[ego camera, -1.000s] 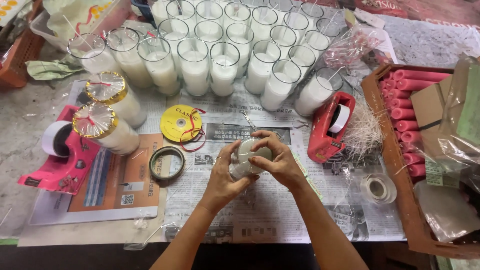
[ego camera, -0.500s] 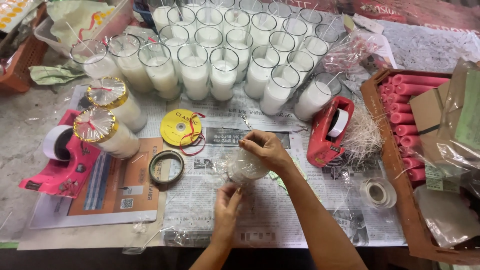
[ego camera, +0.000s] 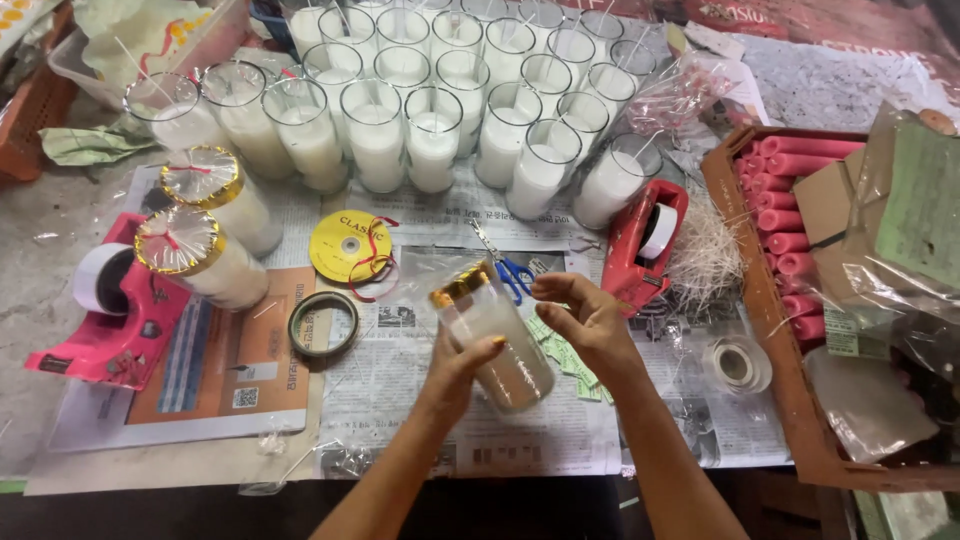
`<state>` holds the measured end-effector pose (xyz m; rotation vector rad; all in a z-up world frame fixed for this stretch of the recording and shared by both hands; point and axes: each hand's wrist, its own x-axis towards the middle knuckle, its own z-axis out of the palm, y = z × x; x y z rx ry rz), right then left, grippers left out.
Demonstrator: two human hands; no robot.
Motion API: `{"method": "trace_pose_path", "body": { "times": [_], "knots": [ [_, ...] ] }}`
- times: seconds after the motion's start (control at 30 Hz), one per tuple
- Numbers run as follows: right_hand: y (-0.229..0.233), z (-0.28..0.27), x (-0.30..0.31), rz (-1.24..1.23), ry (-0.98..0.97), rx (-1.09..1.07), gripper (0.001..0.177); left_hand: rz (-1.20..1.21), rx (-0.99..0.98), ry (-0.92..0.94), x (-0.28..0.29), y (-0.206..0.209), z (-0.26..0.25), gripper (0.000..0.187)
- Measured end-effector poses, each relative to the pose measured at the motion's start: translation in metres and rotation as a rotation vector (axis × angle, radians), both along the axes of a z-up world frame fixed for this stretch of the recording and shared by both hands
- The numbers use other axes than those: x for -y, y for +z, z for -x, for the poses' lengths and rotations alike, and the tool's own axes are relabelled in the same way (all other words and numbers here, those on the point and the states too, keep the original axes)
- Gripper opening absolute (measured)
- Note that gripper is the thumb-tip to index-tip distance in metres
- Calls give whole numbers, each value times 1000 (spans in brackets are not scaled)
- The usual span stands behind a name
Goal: Wrapping glass candles in plastic sleeves, trimming the excess with scissors, and applying labels.
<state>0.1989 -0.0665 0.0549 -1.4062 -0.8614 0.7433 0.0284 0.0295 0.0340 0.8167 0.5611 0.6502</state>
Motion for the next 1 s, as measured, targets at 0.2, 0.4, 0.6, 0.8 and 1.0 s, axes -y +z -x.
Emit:
{"method": "trace_pose_path", "body": {
  "times": [0.2, 0.4, 0.6, 0.8, 1.0],
  "knots": [
    [55, 31, -18, 10, 34, 348, 80, -505, -207, -25, -33, 48, -1, 38],
    [46, 30, -46, -235, -70, 350, 8, -1038, -171, -8, -69, -40, 1, 98],
    [57, 3, -23, -385, -179, 119, 33, -913, -241, -124, -66, -22, 16, 108],
    [5, 2, -33, 22, 241, 381, 106, -1427, -480, -105, -105, 24, 13, 38],
    [-3, 45, -95, 210, -86, 486, 54, -1366, -554, -113, -109, 55, -28, 8]
  ]
}}
